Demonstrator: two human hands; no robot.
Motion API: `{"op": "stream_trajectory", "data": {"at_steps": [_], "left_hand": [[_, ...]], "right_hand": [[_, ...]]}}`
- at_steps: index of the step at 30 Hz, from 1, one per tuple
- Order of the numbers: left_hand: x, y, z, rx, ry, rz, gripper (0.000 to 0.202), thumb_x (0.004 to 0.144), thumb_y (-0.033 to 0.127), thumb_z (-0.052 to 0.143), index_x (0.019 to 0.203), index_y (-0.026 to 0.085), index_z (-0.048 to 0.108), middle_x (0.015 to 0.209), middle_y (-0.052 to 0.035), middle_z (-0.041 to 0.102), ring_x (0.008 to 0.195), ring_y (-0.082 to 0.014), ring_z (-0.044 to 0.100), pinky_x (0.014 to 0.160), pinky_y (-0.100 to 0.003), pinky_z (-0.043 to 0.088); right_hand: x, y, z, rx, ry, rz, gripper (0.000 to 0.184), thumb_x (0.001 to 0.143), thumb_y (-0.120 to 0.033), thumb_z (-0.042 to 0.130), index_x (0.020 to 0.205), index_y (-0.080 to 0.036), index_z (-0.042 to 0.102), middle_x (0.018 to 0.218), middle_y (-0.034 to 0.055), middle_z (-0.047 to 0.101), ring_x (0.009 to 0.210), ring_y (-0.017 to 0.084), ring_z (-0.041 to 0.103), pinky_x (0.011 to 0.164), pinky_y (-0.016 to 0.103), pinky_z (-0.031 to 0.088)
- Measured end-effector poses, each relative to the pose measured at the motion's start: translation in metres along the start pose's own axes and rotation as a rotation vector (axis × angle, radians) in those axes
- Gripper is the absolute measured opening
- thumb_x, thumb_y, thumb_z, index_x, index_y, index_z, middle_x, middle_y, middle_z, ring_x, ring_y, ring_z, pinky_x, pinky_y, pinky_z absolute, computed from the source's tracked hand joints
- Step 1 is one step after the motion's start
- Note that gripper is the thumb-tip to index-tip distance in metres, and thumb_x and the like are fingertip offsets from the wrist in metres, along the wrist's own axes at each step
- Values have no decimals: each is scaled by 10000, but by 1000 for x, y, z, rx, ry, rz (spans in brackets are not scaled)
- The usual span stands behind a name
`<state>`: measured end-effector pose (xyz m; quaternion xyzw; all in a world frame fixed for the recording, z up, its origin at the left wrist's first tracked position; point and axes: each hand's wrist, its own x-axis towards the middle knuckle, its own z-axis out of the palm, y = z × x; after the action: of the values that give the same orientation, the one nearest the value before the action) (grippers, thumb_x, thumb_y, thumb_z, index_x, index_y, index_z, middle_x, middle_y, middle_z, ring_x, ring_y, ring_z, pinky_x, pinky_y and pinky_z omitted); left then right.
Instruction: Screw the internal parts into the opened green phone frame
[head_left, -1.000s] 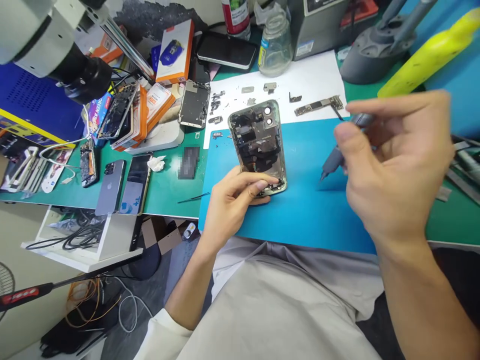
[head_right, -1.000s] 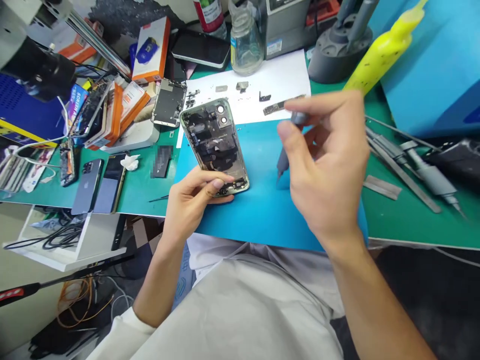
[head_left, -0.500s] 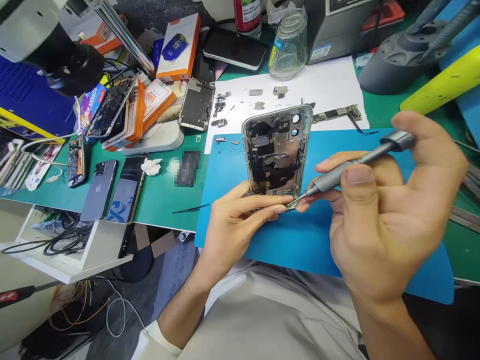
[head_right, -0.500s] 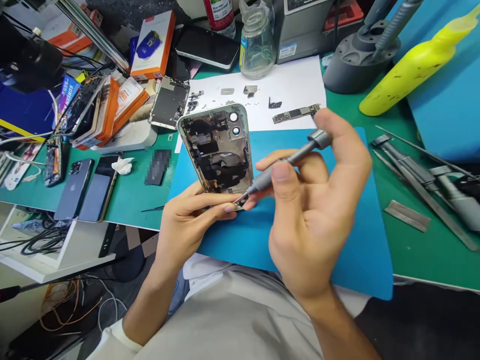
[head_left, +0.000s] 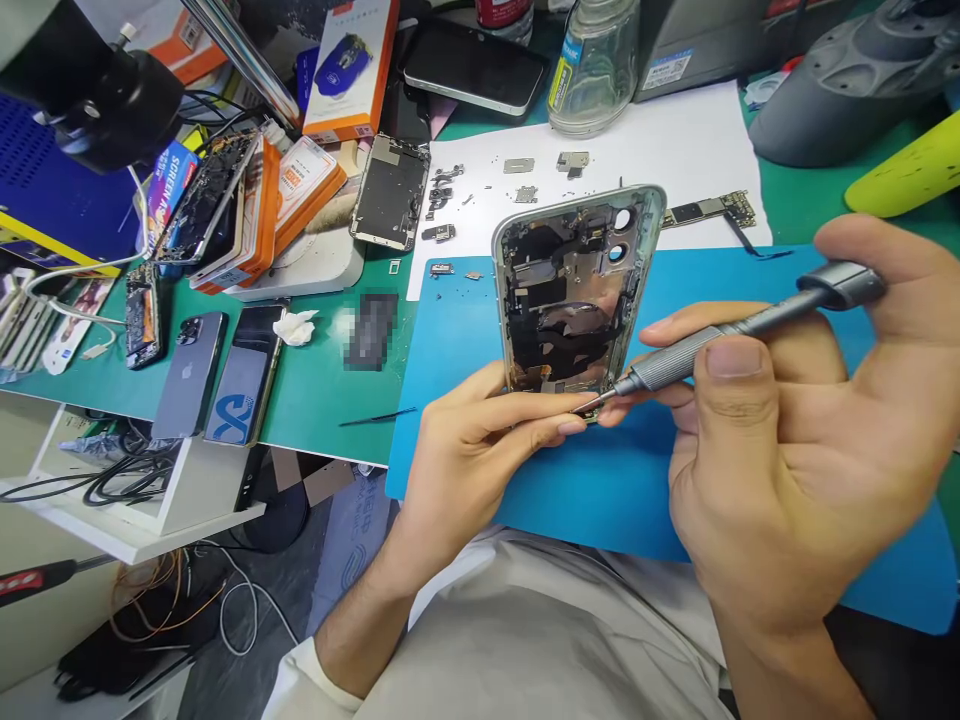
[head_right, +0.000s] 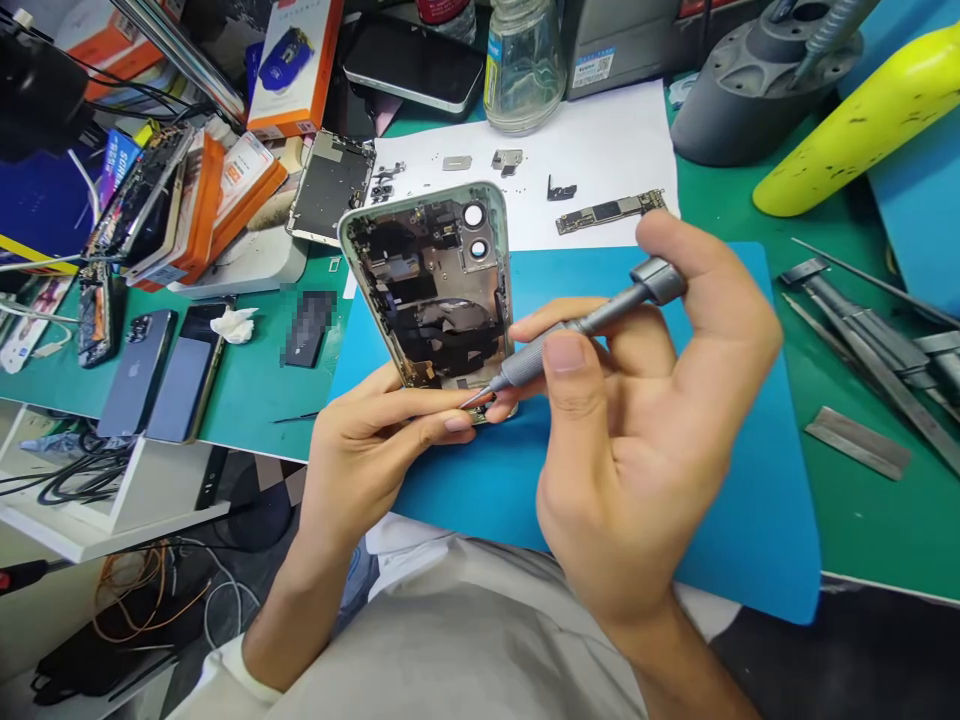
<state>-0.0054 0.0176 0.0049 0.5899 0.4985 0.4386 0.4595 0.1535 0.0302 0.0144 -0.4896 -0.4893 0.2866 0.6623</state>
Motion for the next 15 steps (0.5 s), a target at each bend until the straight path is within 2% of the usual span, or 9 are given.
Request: {"op": "stream_trajectory", "data": {"at_steps": [4, 8, 15], "left_hand": [[0, 0, 0, -12, 2, 14, 190, 1016, 285, 877, 1154, 406, 926, 1067, 9, 876, 905, -172, 826, 758, -261, 716], [1, 1, -1, -3, 14, 29, 207, 1002, 268, 892, 1153, 406, 926, 1027, 14, 874, 893, -160, 818, 766, -239, 693], [2, 3, 0, 8, 7, 43, 173, 1002, 250, 892, 1146, 337, 933, 980, -5, 861, 854, -138, 804, 745, -199, 663]], "right_hand": [[-1, 2, -1, 41, 12, 22, 433, 1081, -232, 685, 1346, -565, 767, 1305, 18, 654, 991, 166, 719, 631, 276, 625], [-1, 5, -4, 73, 0, 5, 427, 1092, -226, 700, 1381, -535, 765, 1093, 30, 710, 952, 155, 738, 608, 230, 608], [0, 14, -10, 21, -84, -98, 454, 1168, -220, 599, 1512, -510, 660, 1150, -25, 695, 997, 91, 726, 651, 139, 648]]}}
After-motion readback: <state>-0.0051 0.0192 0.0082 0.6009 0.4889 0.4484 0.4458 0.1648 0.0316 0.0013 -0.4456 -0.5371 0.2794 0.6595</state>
